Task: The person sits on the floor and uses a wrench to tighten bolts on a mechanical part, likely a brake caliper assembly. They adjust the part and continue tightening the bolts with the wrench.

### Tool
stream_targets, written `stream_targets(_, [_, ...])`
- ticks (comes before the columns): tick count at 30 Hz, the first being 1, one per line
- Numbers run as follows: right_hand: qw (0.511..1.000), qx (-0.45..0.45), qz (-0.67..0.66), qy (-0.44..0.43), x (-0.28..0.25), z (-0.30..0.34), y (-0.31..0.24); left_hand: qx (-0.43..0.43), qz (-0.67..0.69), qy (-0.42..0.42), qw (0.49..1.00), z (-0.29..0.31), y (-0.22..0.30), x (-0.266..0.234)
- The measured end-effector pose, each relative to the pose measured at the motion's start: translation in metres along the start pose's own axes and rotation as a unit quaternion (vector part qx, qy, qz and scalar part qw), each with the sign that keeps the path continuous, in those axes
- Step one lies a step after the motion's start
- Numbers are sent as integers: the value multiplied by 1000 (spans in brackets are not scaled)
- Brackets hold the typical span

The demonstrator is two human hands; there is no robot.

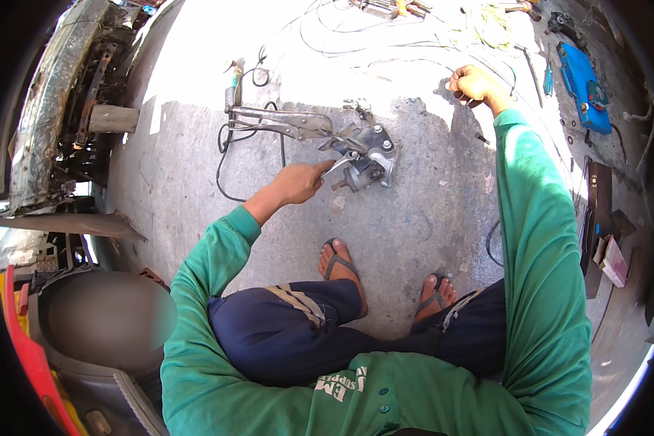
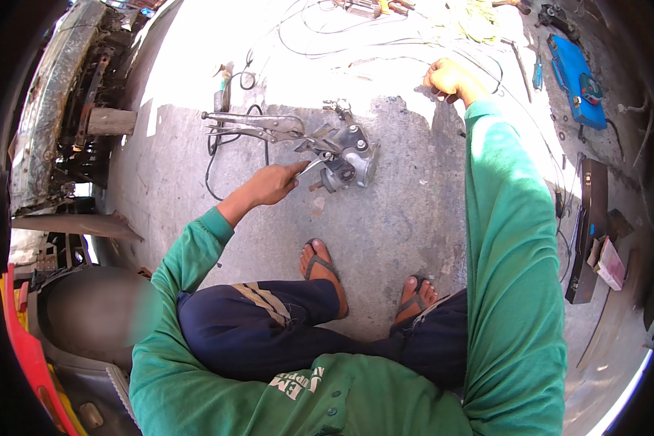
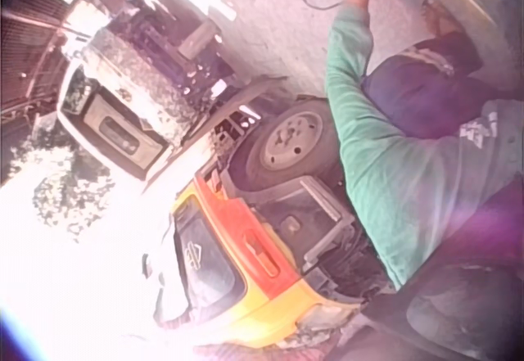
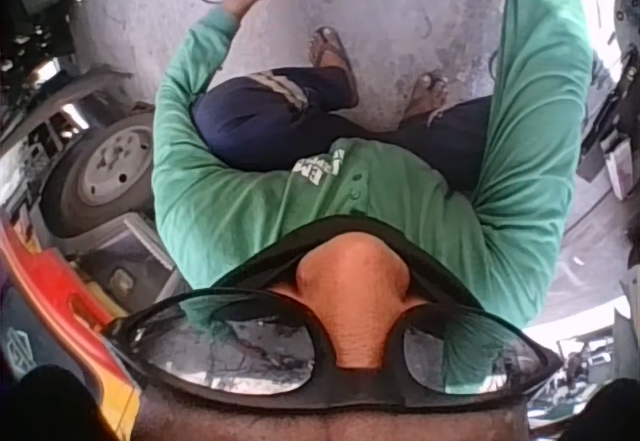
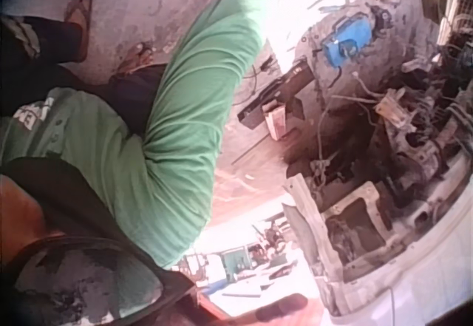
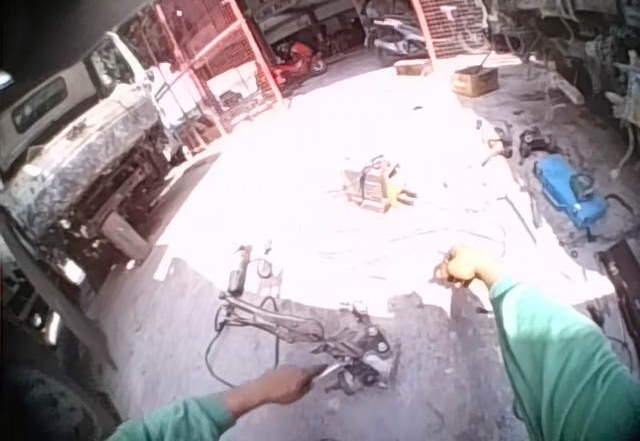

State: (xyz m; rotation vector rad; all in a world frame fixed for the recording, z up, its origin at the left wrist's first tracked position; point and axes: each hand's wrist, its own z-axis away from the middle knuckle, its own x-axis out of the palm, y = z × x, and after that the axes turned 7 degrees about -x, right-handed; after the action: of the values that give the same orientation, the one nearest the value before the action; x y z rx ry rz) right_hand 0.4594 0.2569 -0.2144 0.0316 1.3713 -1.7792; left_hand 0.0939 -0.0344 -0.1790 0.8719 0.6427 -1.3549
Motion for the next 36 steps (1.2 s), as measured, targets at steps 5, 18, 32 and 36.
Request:
stream_targets(5, [1000, 2, 4, -11, 4, -2, -2, -4, 116, -72, 991, -1, 1, -2])
stream_targets(18, [1000, 6, -15, 0, 12, -11, 5, -116, 259, -158, 946, 29, 53, -7])
stream_targets(32, [1000, -3, -4, -14, 9, -9, 2, 19, 17, -15, 1000, -8, -6, 9])
stream_targets(36, [1000, 7, 22, -16, 3, -4, 3, -105, 261, -168, 945, -7, 20, -13])
